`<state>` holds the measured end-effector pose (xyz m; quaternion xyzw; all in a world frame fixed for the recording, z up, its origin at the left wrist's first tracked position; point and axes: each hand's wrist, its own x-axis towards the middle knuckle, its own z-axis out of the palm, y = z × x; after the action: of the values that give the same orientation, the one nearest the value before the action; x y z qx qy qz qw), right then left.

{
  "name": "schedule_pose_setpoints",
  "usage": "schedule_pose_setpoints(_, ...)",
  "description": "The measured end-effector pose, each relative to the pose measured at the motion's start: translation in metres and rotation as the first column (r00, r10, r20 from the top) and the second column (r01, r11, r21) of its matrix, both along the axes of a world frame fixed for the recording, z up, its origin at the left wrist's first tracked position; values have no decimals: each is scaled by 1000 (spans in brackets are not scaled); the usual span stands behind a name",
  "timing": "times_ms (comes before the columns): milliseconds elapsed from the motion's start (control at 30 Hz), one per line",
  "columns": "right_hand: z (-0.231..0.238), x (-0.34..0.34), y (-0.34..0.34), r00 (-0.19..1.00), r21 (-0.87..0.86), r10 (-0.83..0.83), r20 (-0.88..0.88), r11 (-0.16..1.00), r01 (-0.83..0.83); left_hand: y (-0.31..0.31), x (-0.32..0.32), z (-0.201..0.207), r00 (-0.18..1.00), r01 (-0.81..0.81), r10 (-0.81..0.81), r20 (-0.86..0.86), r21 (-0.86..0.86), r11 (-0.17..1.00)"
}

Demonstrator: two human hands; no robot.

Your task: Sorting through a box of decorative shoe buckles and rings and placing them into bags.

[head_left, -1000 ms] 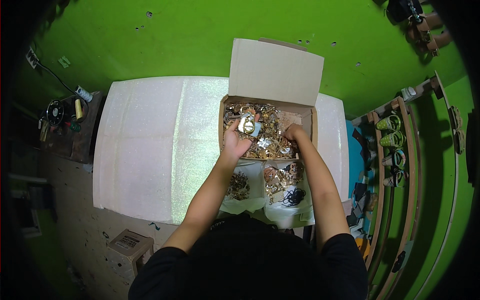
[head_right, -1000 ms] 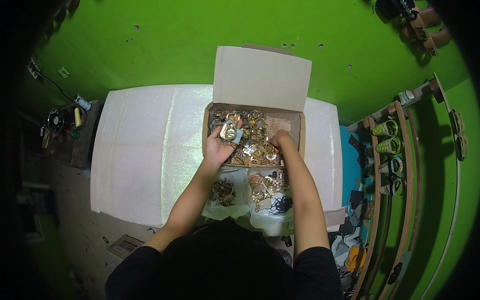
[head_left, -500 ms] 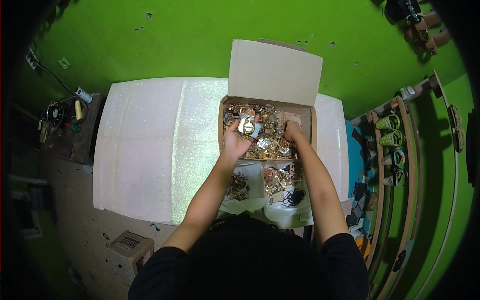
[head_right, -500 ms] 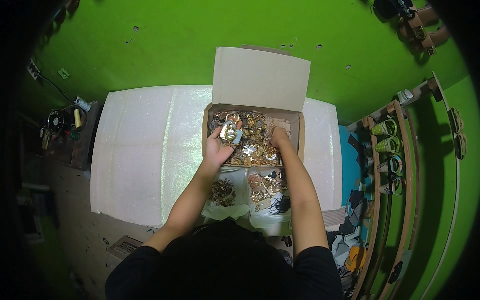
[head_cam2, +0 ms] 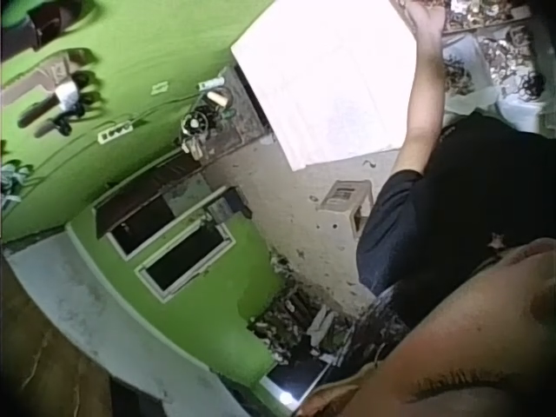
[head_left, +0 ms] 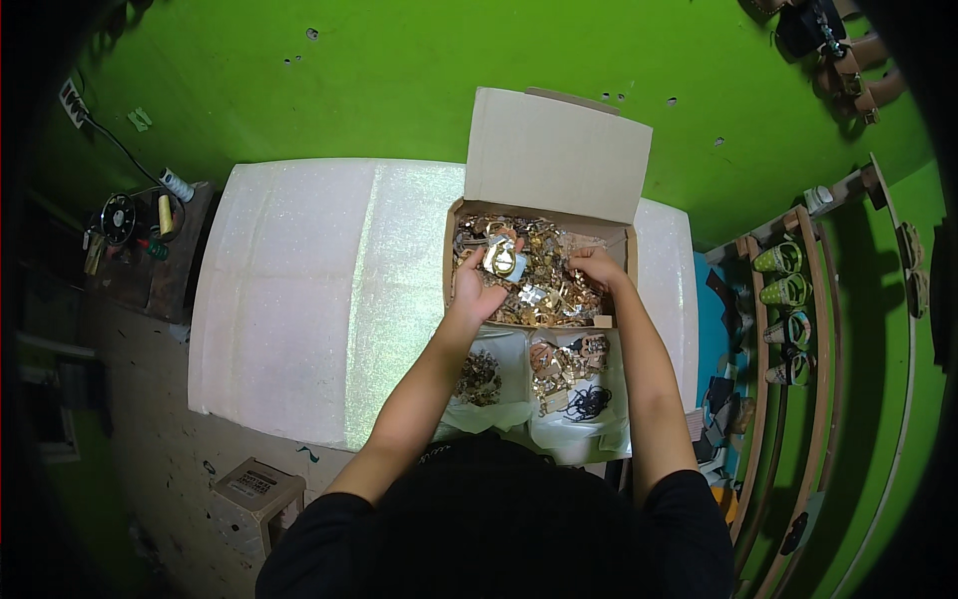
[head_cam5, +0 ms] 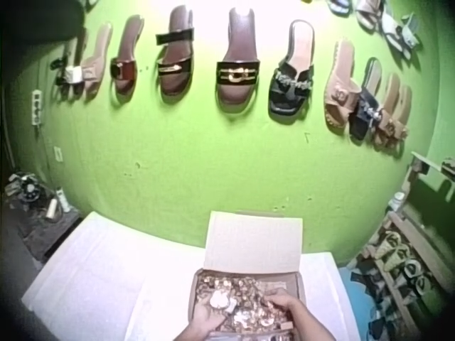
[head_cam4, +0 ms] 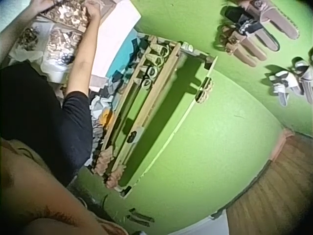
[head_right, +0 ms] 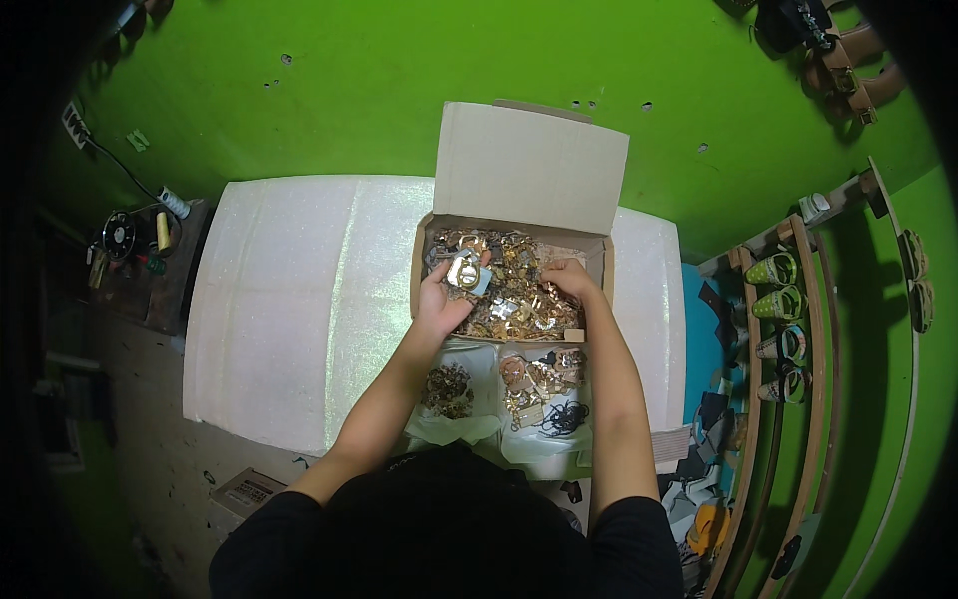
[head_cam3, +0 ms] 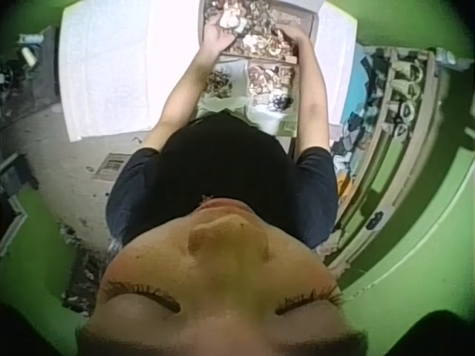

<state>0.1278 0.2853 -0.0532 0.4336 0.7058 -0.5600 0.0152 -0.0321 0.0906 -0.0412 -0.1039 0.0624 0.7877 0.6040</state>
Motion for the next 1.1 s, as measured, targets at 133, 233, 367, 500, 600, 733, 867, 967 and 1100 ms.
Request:
schedule_pose_setpoints(133, 31, -5, -13, 978, -309, -136, -159, 947, 82, 3, 3, 5, 999, 32, -32, -11, -11, 999)
schedule_pose_setpoints(233, 56, -21, -33, 981, -327, -65, -184, 945, 1, 2, 3, 6, 997, 34, -36, -65, -25, 999)
schedule_pose_setpoints(367, 86, -50, -64, 966, -270, 175, -189, 937, -223, 5, 2, -2, 999, 11, -11, -33, 6, 1000)
schedule_pose_setpoints(500, 95, -72, -85, 922, -77, 367, -121, 923, -377, 7, 3, -3, 993, 52, -61, -100, -90, 995)
schedule_pose_setpoints(600, 96, -85, -97, 919, 88, 392, -54, 918, -386, 8, 3, -2, 989, 52, -77, -128, -190, 980)
schedule_pose_setpoints(733, 108, -95, -117, 924, 381, 380, 45, 849, -367, 7, 2, -3, 996, 82, -88, -18, -210, 974)
schedule_pose_setpoints(867, 101, -95, -120, 948, 440, 318, 11, 850, -290, 8, 5, -2, 999, 43, -48, -20, -178, 983)
schedule_pose_setpoints(967, 109, -97, -123, 935, 387, 342, 93, 853, -351, 10, 4, -5, 999, 41, -45, -12, -255, 966)
schedule_pose_setpoints(1100, 104, -94, -125, 936, 472, 350, 16, 823, -316, 10, 3, -9, 999, 34, -37, -8, -242, 970)
